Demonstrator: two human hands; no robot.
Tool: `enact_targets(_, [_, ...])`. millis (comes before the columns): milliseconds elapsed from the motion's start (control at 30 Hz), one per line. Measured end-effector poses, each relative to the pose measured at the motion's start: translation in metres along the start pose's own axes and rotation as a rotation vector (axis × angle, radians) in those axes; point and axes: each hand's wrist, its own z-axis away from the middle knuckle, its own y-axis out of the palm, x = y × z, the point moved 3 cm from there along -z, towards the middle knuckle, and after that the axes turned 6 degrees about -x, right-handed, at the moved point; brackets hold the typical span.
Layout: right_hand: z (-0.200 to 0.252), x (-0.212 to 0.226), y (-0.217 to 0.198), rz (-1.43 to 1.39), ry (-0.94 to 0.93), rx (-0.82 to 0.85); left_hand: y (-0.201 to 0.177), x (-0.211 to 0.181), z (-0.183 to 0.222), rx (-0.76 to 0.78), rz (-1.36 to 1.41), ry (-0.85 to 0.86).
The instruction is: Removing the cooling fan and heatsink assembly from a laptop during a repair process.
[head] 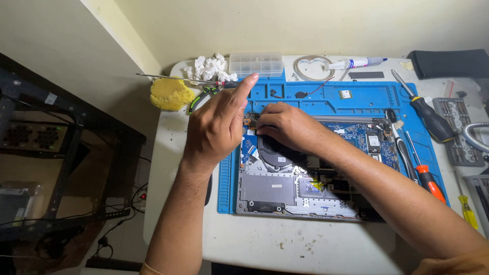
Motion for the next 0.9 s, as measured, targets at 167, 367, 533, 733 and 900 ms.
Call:
enact_targets(167, [0.006, -0.009, 0.000, 0.036, -0.082, 0.027, 0.000, 0.003, 0.001, 0.010, -0.014, -0.008])
enact_targets(367, [0.009, -0.016, 0.004, 0.142, -0.149, 0.111, 0.000, 0.001, 0.000, 0.026, -0.009, -0.006])
enact_targets(533, [0.005, -0.005, -0.002, 0.267, -0.162, 0.169, -0.001, 0.001, 0.002, 0.029, -0.013, -0.008])
enact_targets(733, [0.006, -0.004, -0.006, 0.258, -0.113, 0.232, -0.001, 0.001, -0.001, -0.004, -0.005, 0.003])
enact_targets(900, [0.030, 0.007, -0.024, -0.286, 0.093, -0.048, -0.008, 0.010, 0.008, -0.325, 0.473, -0.416])
